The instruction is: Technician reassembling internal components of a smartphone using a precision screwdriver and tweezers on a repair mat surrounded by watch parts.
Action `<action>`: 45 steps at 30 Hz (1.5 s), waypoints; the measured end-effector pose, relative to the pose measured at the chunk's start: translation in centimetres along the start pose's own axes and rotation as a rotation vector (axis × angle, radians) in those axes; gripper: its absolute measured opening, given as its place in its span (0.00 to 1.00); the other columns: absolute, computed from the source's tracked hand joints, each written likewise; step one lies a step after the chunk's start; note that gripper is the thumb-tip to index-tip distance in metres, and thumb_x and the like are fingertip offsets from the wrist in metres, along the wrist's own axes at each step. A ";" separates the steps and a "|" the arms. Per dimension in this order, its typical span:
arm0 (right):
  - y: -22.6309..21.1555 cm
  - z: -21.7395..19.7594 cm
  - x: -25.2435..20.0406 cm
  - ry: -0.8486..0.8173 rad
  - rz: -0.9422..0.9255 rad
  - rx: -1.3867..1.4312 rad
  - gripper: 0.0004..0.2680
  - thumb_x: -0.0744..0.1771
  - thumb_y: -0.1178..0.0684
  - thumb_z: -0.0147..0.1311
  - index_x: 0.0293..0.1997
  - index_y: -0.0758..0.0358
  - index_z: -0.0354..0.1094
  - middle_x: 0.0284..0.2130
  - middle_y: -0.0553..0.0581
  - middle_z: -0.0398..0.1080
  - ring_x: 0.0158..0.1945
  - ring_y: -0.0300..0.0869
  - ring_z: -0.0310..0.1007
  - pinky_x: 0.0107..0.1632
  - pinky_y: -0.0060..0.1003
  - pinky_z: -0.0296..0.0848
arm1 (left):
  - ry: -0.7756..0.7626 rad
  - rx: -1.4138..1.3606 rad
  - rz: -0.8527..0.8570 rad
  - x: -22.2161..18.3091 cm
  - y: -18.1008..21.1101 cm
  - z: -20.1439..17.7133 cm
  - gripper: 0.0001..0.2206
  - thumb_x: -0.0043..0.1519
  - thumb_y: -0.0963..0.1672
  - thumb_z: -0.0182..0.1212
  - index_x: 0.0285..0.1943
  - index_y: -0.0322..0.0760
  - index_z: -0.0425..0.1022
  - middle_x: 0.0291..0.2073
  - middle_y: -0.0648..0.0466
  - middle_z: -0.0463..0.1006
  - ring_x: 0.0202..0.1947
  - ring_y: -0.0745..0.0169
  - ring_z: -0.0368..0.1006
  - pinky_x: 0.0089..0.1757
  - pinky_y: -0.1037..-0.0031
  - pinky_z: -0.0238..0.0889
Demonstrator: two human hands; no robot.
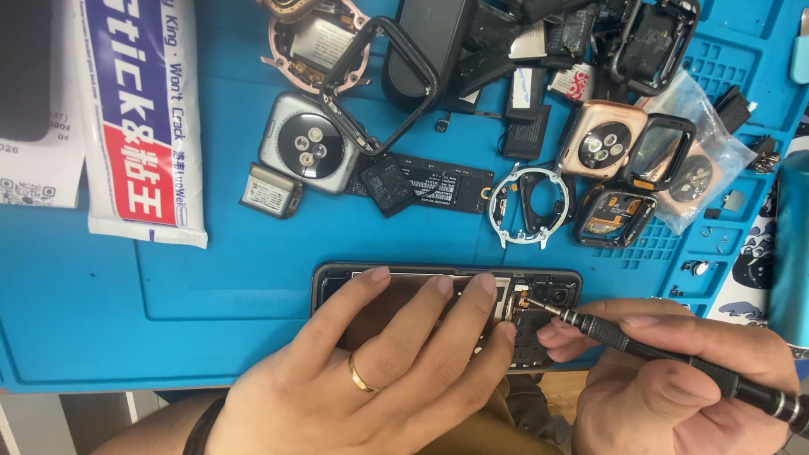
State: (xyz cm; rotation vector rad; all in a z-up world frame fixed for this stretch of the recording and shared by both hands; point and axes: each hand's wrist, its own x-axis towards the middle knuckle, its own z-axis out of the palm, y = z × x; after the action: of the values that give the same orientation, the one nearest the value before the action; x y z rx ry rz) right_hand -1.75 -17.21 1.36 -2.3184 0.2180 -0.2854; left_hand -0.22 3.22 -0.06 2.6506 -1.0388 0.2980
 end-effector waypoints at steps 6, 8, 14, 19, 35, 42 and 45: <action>3.2 -6.0 0.8 -0.206 -0.198 -0.130 0.15 0.71 0.50 0.37 0.44 0.80 0.60 0.35 0.73 0.70 0.40 0.57 0.81 0.46 0.42 0.81 | -0.011 -0.011 -0.006 0.0 0.0 0.1 0.15 0.74 0.55 0.52 0.66 0.57 0.68 0.64 0.63 0.76 0.61 0.67 0.69 0.56 0.68 0.67; 1.0 -7.7 2.0 -0.605 0.002 -0.276 0.17 0.67 0.46 0.36 0.49 0.67 0.69 0.47 0.64 0.80 0.48 0.45 0.87 0.48 0.34 0.87 | -0.006 -0.013 -0.001 -0.1 -0.1 0.1 0.15 0.74 0.54 0.53 0.66 0.56 0.69 0.63 0.63 0.76 0.60 0.67 0.69 0.55 0.68 0.67; 0.0 -7.8 0.9 -0.639 0.226 -0.249 0.19 0.59 0.59 0.57 0.56 0.64 0.70 0.57 0.59 0.76 0.52 0.41 0.86 0.49 0.30 0.86 | 0.031 -0.072 -0.026 -0.3 -0.2 0.0 0.13 0.73 0.53 0.56 0.63 0.56 0.71 0.62 0.62 0.77 0.58 0.67 0.70 0.55 0.67 0.69; -1.2 -6.8 2.6 -0.730 -0.145 -0.417 0.13 0.63 0.52 0.54 0.52 0.55 0.71 0.52 0.56 0.78 0.48 0.42 0.84 0.46 0.36 0.80 | 0.109 -0.083 -0.061 -0.9 0.0 -0.1 0.11 0.74 0.53 0.58 0.60 0.56 0.73 0.62 0.59 0.77 0.58 0.66 0.72 0.55 0.66 0.71; -5.5 -4.9 6.5 -0.755 -0.742 -0.411 0.14 0.63 0.45 0.65 0.45 0.64 0.76 0.38 0.58 0.72 0.40 0.47 0.73 0.39 0.40 0.73 | 0.190 -0.002 -0.035 -1.4 0.9 -1.1 0.07 0.75 0.48 0.53 0.59 0.55 0.73 0.61 0.56 0.74 0.57 0.64 0.71 0.56 0.66 0.69; -8.1 -7.1 5.4 -0.701 -0.820 -0.797 0.12 0.68 0.40 0.57 0.52 0.51 0.71 0.34 0.48 0.72 0.32 0.49 0.73 0.33 0.41 0.71 | 0.221 0.052 -0.018 -1.9 1.6 -2.0 0.09 0.74 0.54 0.57 0.58 0.57 0.72 0.61 0.55 0.74 0.55 0.63 0.73 0.55 0.67 0.68; -8.6 -8.2 5.3 -0.669 -0.856 -1.026 0.10 0.72 0.37 0.52 0.56 0.44 0.68 0.32 0.42 0.72 0.27 0.50 0.73 0.30 0.41 0.69 | 0.184 0.060 0.000 -2.1 1.9 -2.3 0.23 0.66 0.62 0.71 0.60 0.56 0.72 0.64 0.54 0.72 0.60 0.62 0.70 0.58 0.63 0.66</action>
State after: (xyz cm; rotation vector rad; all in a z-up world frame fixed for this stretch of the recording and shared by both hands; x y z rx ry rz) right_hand 1.68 -18.18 13.86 -3.2119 -1.2527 0.2951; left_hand -3.26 3.98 1.88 2.6152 -0.9854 0.5698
